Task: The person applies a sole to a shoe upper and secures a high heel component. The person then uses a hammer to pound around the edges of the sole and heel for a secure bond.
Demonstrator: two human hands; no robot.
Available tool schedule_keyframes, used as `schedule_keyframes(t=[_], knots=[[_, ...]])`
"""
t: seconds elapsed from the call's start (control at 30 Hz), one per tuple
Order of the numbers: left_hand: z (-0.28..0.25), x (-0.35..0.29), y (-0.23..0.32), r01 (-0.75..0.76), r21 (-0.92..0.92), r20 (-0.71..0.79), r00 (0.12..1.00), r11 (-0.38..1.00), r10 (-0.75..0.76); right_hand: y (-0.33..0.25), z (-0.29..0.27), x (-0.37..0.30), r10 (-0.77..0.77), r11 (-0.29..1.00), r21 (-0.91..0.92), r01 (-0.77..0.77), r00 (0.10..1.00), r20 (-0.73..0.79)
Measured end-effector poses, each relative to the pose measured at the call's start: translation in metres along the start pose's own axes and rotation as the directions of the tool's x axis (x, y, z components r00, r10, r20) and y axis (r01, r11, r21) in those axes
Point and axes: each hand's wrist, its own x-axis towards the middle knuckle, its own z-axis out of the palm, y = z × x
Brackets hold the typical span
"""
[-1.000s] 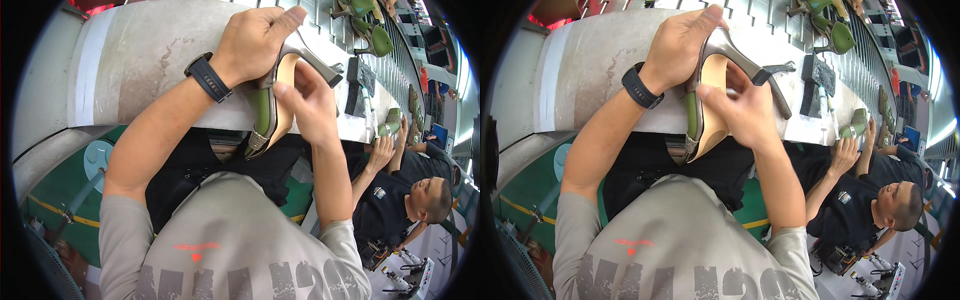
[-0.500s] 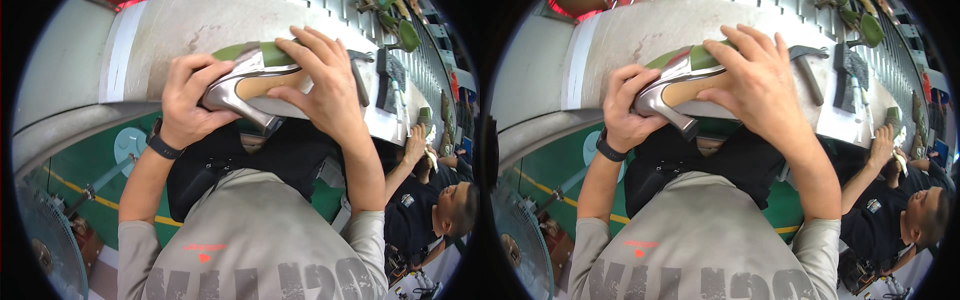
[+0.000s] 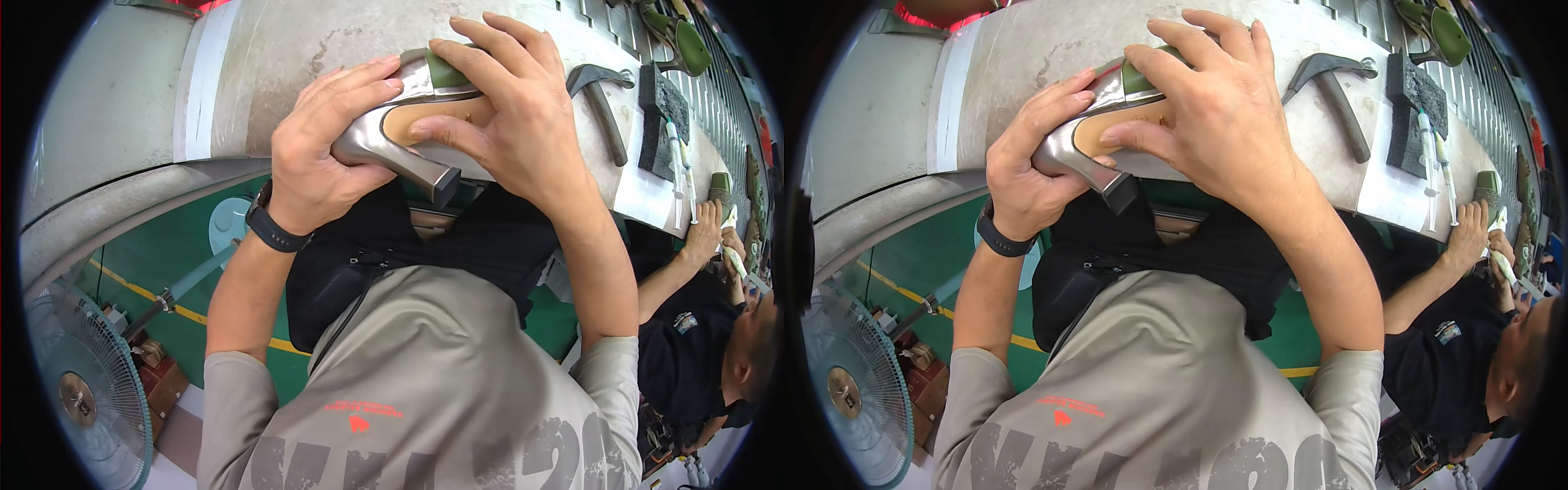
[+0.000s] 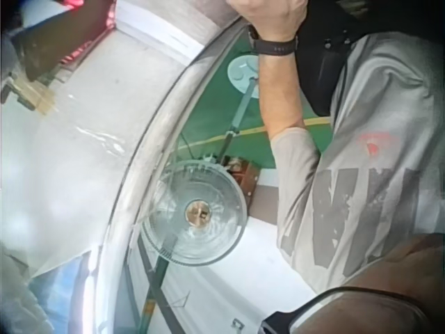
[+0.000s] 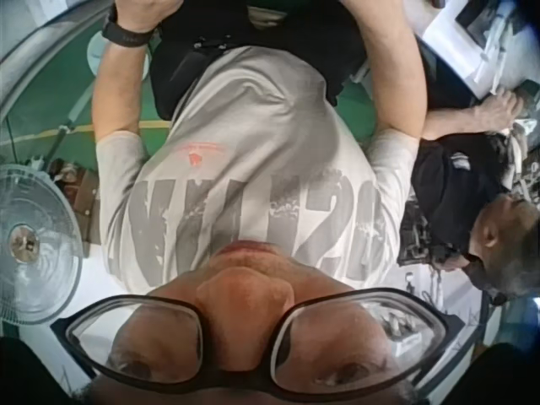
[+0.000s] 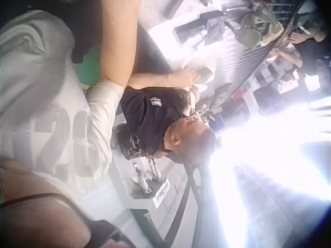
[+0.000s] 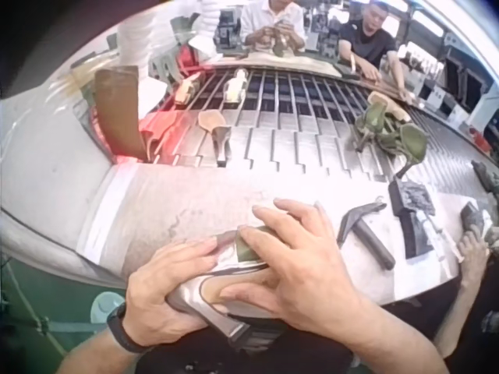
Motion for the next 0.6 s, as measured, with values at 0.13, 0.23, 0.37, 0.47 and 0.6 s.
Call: schedule_keyframes(t=[0.13,0.23,0.37,0.47,0.6], knots=[[-0.001,0.001,-0.001,-0.02,0.011,0.044,0.999,1.0,0.019,0.0,0.001,0.0,0.015,1.0,-0.004,-0.015,1.0,0.009],[-0.002,0.001,-0.001,-0.035,0.009,0.04,0.999,0.999,0.034,-0.001,0.001,0.0,0.024,1.0,-0.002,-0.024,1.0,0.017],[-0.006,0.002,0.011,0.023,0.084,0.12,0.992,0.996,-0.033,-0.004,-0.003,0.002,-0.007,0.995,-0.104,0.012,0.999,0.054],[-0.001,0.004,0.014,0.0,0.212,0.207,0.977,0.977,-0.045,-0.001,0.001,0.0,-0.04,0.979,-0.197,0.056,0.996,0.085],[0.006,0.0,0.007,-0.09,0.207,0.146,0.987,0.974,0.06,0.004,0.013,0.0,-0.091,0.974,-0.205,0.091,0.996,0.008]])
